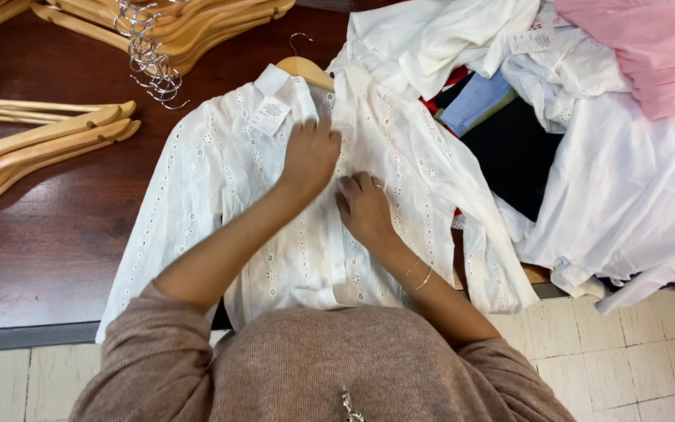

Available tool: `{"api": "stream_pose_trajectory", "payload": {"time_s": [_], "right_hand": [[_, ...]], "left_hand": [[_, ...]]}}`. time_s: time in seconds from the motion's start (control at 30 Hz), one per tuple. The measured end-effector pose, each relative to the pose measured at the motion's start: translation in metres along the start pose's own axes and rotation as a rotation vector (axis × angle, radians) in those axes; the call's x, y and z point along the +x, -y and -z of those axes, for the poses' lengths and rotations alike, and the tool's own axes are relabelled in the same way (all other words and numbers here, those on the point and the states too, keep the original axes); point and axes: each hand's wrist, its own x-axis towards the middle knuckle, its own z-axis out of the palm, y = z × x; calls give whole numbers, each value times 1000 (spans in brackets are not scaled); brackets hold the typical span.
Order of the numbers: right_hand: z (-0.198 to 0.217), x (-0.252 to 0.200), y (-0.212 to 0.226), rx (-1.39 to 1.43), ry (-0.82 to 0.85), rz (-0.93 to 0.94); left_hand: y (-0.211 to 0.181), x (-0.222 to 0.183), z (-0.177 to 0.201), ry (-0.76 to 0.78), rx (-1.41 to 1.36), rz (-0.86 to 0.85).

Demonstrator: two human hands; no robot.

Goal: The person picks up shirts from a pile on a table, buttons the top collars, places each shirt onto a wooden hanger, and hangs the hangers on a clothing rack one at a time.

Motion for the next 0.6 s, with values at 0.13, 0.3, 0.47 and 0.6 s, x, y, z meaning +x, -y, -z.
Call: {"api": "stream_pose_trajectory", "payload": {"time_s": [0.13,0.3,0.47,0.6], "right_hand": [[-11,-29,-20,-27,69,10],[3,-42,-13,-37,-65,-5],[46,-68,28,58,368,-96],[98,-70,67,109,874,-167]], "left_hand": [[-24,-119,-34,498,-221,82],[-13,-183,-35,399,-234,-24],[-13,-216,2,221,-315,-97],[-14,-226,63,522,-532,-81]]}}
